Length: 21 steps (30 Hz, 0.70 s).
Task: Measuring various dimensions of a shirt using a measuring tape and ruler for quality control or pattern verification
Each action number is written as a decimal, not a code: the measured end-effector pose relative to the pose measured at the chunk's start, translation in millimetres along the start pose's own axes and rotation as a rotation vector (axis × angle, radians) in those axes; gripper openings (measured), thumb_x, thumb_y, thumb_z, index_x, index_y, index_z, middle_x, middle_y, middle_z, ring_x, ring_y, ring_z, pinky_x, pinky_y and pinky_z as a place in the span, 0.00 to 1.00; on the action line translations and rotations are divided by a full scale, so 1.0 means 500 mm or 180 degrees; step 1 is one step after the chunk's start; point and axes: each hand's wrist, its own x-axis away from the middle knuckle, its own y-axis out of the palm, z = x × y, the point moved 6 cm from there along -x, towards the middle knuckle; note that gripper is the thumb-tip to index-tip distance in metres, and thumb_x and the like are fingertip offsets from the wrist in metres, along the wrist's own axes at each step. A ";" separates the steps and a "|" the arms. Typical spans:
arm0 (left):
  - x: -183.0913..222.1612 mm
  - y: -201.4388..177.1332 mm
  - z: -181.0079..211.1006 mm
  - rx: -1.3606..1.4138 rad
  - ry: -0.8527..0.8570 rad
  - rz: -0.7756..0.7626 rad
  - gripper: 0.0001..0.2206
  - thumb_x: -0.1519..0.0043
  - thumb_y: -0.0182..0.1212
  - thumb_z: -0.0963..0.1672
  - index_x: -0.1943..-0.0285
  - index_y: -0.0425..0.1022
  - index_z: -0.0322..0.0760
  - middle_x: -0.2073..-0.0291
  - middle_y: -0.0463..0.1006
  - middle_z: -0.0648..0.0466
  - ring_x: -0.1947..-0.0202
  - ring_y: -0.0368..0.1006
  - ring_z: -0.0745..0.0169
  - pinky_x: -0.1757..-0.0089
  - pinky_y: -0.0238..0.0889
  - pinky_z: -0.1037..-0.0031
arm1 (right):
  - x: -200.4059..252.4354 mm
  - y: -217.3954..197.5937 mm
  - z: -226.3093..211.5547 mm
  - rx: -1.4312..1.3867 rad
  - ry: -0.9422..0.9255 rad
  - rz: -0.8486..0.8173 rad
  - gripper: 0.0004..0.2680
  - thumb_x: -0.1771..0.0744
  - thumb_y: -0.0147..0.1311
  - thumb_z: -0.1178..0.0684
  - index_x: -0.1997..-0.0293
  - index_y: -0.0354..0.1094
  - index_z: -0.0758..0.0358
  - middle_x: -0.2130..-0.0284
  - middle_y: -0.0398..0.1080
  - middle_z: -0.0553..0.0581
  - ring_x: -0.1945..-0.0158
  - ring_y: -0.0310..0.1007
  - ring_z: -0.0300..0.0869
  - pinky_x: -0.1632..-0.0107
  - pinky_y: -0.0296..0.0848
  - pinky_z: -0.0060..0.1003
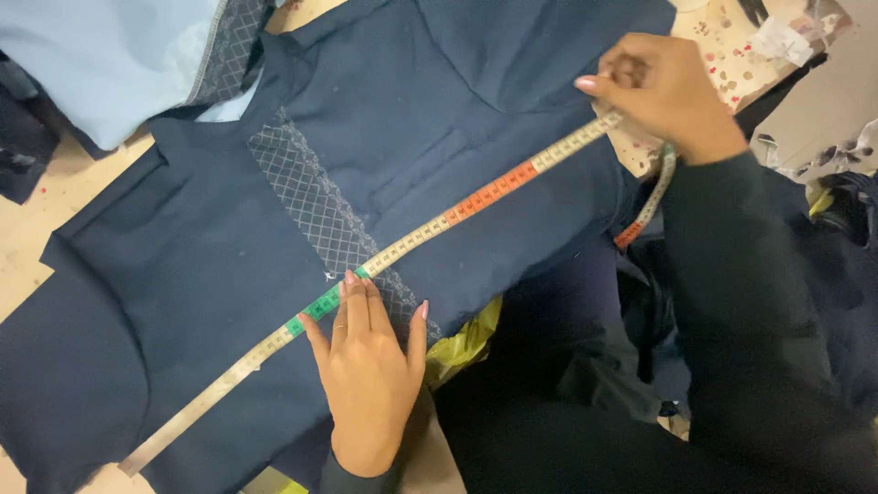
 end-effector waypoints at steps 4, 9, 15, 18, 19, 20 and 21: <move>-0.002 0.000 -0.003 0.0028 -0.0022 -0.0031 0.32 0.34 0.49 0.59 0.37 0.73 0.29 0.40 0.76 0.46 0.43 0.77 0.54 0.43 0.64 0.41 | 0.078 -0.045 -0.044 -0.0071 0.0629 -0.0329 0.08 0.30 0.67 0.48 0.64 0.75 0.56 0.82 0.58 0.47 0.75 0.49 0.31 0.68 0.50 0.29; -0.004 -0.003 0.001 -0.0076 0.0009 0.0023 0.33 0.33 0.49 0.60 0.38 0.74 0.27 0.45 0.78 0.48 0.45 0.79 0.55 0.44 0.67 0.43 | 0.138 -0.025 -0.063 -0.0092 0.0844 -0.0798 0.07 0.34 0.66 0.49 0.68 0.79 0.60 0.68 0.78 0.50 0.66 0.71 0.36 0.66 0.64 0.33; -0.004 -0.005 0.000 0.0054 -0.0008 0.0005 0.31 0.33 0.50 0.59 0.39 0.74 0.28 0.42 0.77 0.48 0.45 0.79 0.54 0.45 0.66 0.41 | 0.180 -0.036 -0.016 0.0164 0.0837 -0.0710 0.10 0.29 0.55 0.45 0.58 0.78 0.58 0.75 0.75 0.52 0.77 0.67 0.36 0.74 0.61 0.29; -0.004 -0.005 0.000 -0.0064 0.0049 -0.0051 0.32 0.33 0.49 0.60 0.38 0.75 0.30 0.42 0.78 0.48 0.47 0.80 0.55 0.45 0.67 0.43 | 0.240 -0.029 -0.052 -0.0106 0.1294 -0.0745 0.07 0.35 0.64 0.49 0.63 0.82 0.61 0.80 0.78 0.53 0.85 0.60 0.34 0.79 0.56 0.26; -0.005 -0.003 0.001 -0.0063 0.0055 -0.0060 0.32 0.33 0.49 0.60 0.38 0.75 0.30 0.42 0.78 0.48 0.47 0.80 0.55 0.45 0.67 0.43 | 0.247 -0.013 -0.057 -0.0109 0.1304 -0.0749 0.07 0.35 0.64 0.49 0.63 0.82 0.61 0.80 0.78 0.53 0.85 0.60 0.34 0.79 0.56 0.26; -0.004 -0.003 0.002 -0.0058 0.0035 -0.0033 0.33 0.33 0.49 0.60 0.37 0.74 0.28 0.43 0.77 0.49 0.47 0.80 0.56 0.45 0.67 0.42 | 0.256 -0.008 -0.059 0.0016 0.1371 -0.0475 0.09 0.37 0.68 0.47 0.65 0.81 0.61 0.76 0.78 0.52 0.76 0.66 0.35 0.69 0.61 0.28; -0.004 -0.004 0.002 -0.0053 0.0015 -0.0006 0.34 0.33 0.48 0.60 0.36 0.73 0.27 0.43 0.77 0.50 0.48 0.80 0.56 0.45 0.67 0.42 | 0.266 -0.003 -0.063 0.0142 0.1436 -0.0201 0.11 0.39 0.72 0.44 0.67 0.80 0.61 0.71 0.78 0.50 0.67 0.71 0.35 0.60 0.66 0.30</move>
